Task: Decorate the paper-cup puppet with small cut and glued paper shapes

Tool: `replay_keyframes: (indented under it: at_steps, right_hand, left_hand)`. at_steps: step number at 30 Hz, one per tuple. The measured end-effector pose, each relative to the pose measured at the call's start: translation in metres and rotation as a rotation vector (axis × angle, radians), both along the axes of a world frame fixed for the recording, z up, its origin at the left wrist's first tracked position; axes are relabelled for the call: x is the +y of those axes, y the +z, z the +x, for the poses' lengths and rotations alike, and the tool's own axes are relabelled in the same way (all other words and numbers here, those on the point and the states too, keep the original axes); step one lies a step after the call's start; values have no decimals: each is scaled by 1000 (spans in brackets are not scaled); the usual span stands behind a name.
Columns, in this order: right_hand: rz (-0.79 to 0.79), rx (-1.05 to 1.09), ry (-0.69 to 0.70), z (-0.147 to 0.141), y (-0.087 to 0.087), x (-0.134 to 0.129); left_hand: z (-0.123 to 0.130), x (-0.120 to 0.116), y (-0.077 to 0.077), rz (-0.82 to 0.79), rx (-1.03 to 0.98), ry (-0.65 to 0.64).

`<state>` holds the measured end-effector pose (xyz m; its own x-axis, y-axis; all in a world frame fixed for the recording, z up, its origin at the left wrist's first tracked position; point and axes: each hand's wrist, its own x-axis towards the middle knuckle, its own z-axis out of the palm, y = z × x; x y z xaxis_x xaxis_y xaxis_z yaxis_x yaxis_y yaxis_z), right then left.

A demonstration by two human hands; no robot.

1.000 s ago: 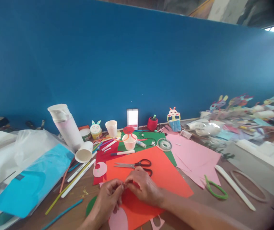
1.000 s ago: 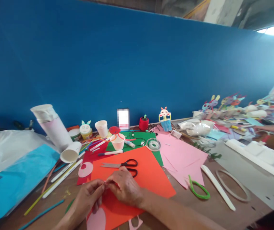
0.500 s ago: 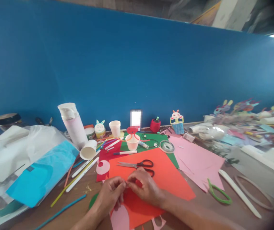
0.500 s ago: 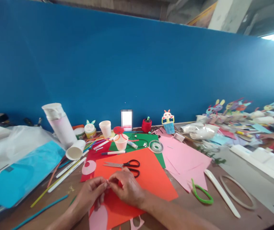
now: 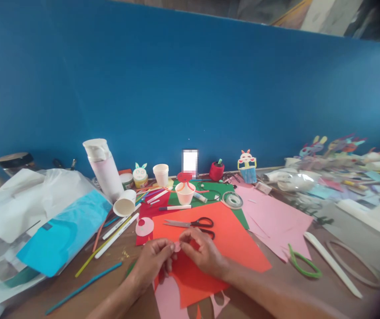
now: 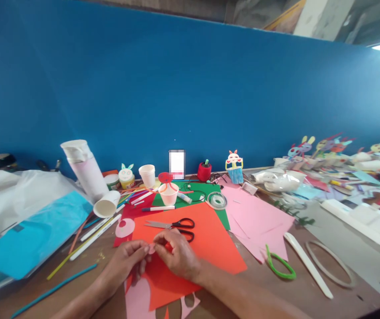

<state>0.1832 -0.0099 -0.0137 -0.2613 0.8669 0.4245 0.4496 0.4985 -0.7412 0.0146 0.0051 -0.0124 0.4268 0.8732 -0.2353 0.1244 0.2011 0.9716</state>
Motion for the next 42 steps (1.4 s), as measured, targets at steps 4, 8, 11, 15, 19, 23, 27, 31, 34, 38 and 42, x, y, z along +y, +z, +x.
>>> replay_keyframes:
  at_steps: [4,8,11,15,19,23,27,31,34,38,42]
  right_hand:
    - [-43,52,-20,0,2,1]
    - [-19,40,-43,0,0,2]
    - [57,-3,-57,1,0,2]
    - [205,-100,10,1,1,1]
    - [296,-165,69,2,0,2]
    - [323,-198,92,3,-3,3]
    - [329,-214,97,4,-1,3]
    - [307,-234,90,4,2,1]
    - [315,-234,78,3,2,1]
    - [323,-243,97,3,2,3]
    - [330,-251,123,4,1,3]
  left_hand:
    - [0,0,5,-40,-17,29]
    - [1,-1,10,-79,-58,53]
    - [0,-1,10,-88,-79,51]
    - [-1,0,7,-76,-88,24]
    - [-1,1,5,-64,-68,6]
    - [-1,1,4,-80,-28,13]
    - [0,0,5,-70,-22,24]
    - [-1,1,4,-61,-42,45]
    - [-2,1,1,-49,-49,46]
    - [-2,1,-1,-21,-37,54]
    - [0,0,2,-42,-26,70]
